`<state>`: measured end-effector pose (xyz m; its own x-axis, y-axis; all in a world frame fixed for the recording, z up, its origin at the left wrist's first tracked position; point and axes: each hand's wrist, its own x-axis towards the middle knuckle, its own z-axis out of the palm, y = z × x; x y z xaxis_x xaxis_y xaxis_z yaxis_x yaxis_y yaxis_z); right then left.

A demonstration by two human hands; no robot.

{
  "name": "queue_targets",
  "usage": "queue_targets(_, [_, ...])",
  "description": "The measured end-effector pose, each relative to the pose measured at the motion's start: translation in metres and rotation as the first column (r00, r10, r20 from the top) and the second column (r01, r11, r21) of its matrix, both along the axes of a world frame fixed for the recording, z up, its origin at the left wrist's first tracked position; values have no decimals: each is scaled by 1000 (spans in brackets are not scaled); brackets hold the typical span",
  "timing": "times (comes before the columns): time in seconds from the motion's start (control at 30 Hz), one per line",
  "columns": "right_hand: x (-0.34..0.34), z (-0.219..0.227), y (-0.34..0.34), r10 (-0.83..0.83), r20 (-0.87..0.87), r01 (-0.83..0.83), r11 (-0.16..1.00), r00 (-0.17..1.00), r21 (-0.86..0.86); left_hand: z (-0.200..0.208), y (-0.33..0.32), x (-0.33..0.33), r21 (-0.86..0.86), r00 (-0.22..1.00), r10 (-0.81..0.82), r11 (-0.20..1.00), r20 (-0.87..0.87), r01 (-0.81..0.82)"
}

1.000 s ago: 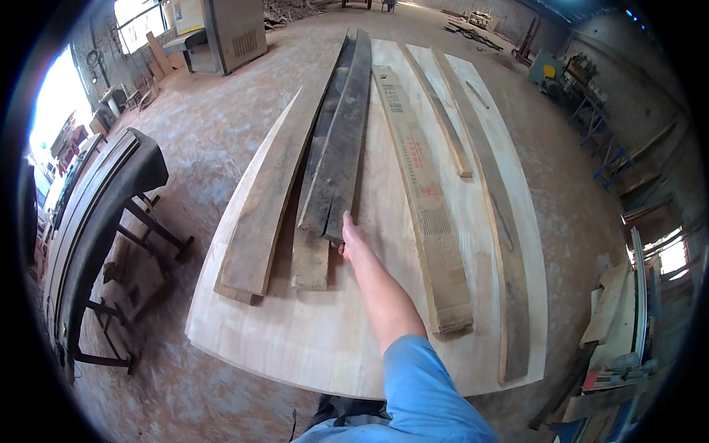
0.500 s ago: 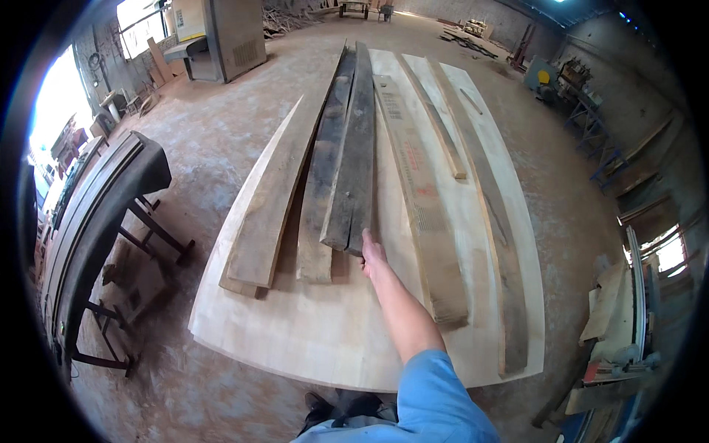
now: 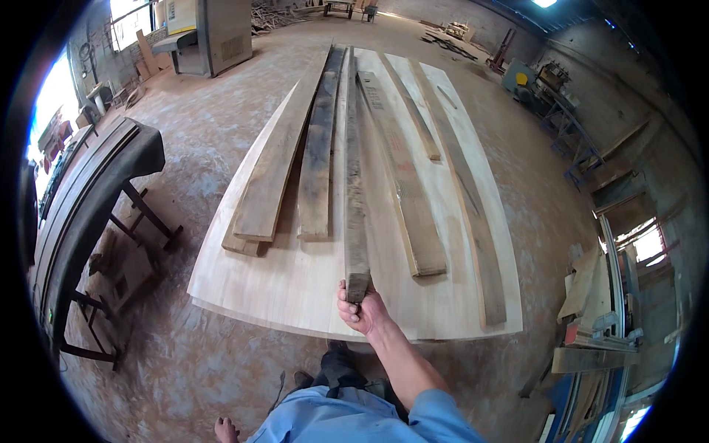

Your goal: The person measures several wooden planks with a tape measure in a workshop, marks measurements with a pencil, and moves the planks between a workbench and a table saw. The person handles multiple planks one at a time, measuring and marking each before placing them on the saw or back on the bench.

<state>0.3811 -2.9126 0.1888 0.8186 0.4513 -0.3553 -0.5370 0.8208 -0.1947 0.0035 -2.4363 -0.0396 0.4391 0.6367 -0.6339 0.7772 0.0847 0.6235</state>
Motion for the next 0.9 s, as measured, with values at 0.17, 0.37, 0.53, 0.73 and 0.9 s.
queue_targets(0.17, [-38, 35, 23, 2, 113, -6, 999, 994, 35, -36, 41, 0, -193, 993, 108, 976, 52, -96])
queue_targets(0.37, [-44, 129, 51, 6, 187, -2, 1000, 982, -21, -49, 63, -6, -103, 986, 165, 981, 27, -162])
queue_targets(0.53, [-29, 179, 59, 19, 295, -23, 1000, 955, 10, -51, 62, -1, -28, 991, 122, 992, 47, -121])
queue_targets(0.73, [-17, 184, 70, 44, 398, -43, 999, 916, -11, -56, 67, -8, 394, 983, -172, 901, -60, 182])
queue_targets(0.9, [-13, 190, 78, 61, 403, -58, 998, 913, -20, -61, 82, -16, 414, 971, -203, 879, -126, 238])
